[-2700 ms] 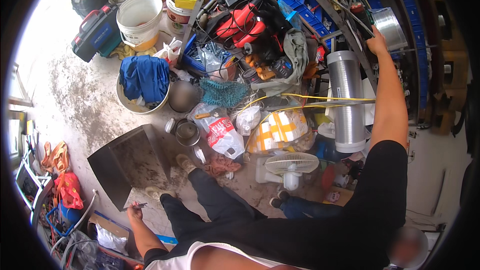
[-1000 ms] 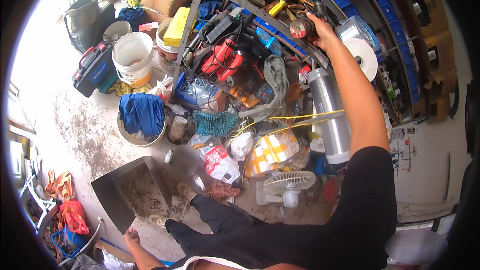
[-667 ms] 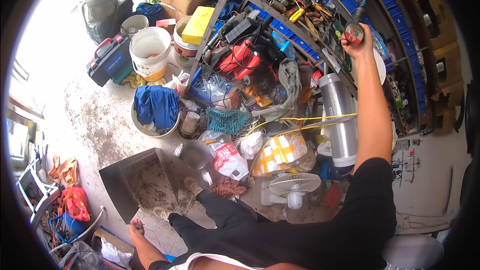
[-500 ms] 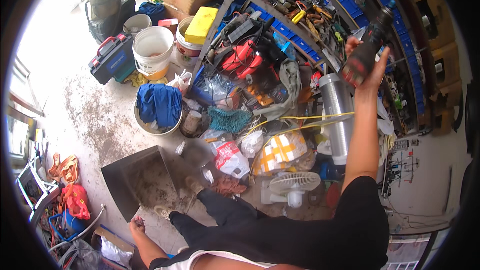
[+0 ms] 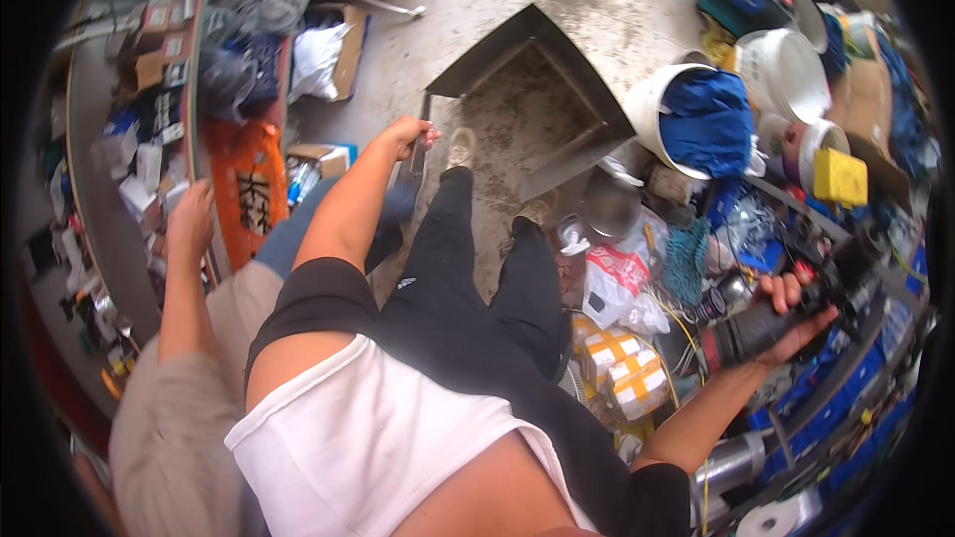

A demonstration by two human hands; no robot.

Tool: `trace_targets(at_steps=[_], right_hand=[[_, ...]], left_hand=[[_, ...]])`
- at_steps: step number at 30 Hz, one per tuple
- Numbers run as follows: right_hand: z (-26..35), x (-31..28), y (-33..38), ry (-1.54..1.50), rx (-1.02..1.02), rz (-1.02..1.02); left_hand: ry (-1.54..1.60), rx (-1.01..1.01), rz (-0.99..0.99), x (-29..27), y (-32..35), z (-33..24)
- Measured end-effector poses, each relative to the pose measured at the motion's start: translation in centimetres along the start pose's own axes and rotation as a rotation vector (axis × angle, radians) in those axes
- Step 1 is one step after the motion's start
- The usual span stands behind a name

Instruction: The person washes a metal sheet under running water, then moves to a workbench to attach a metal strip using a cordless drill. They carry the assembled piece outside, place it on a black square surface, and return inside to wipe the metal sheet with a cloth.

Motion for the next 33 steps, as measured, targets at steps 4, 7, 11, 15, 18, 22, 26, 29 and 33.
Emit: trace_targets(at_steps=[4, 7, 11, 15, 18, 22, 26, 29, 33], right_hand=[[-7.0, -7.5, -2.2, 0.297, 0.194, -0.23], [-13.6, -9.1, -4.4, 0.526, 0.376, -0.206], [-22.1, -11.7, -6.4, 0.658, 0.554, -0.218], [-28.9, -16.6, -7.4, 0.73, 0.714, -0.196], [-32.6, -19.3, -8.3, 0.776, 0.783, -0.168], [-36.2, -23.0, -9.2, 0.722, 0.879, -0.116], [-39.0, -24.0, -10.9, 0.728, 0.901, -0.046], [-40.6, -24.8, -12.4, 0.743, 0.885, -0.067], [-43.1, -25.8, -14.3, 0.808, 0.932, -0.02]], left_hand=[[-0.108, 0.038, -0.004, 0.4, 2.1, 1.1], [-0.234, 0.128, -0.053, 0.6, 1.4, 2.7], [-0.156, 0.271, -0.154, 2.5, 0.2, 4.9], [0.121, 0.328, -0.119, 5.1, -2.1, 8.7], [0.344, 0.312, -0.033, 5.6, -4.5, 9.8], [0.557, 0.393, -0.002, 3.4, -8.6, 8.3], [0.634, 0.53, -0.12, -1.8, -12.9, 5.8], [0.494, 0.72, -0.21, -3.7, -13.1, 2.6], [0.448, 0.735, -0.299, -5.4, -13.5, 0.9]])
Point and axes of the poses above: each hand's wrist, its own y-axis away from the middle knuckle, its own x-axis out of the palm, z = x × y, the point moved 10 cm from there along -y, towards the middle knuckle, and after that the axes turned 13 degrees about z, right-handed, at the moved point
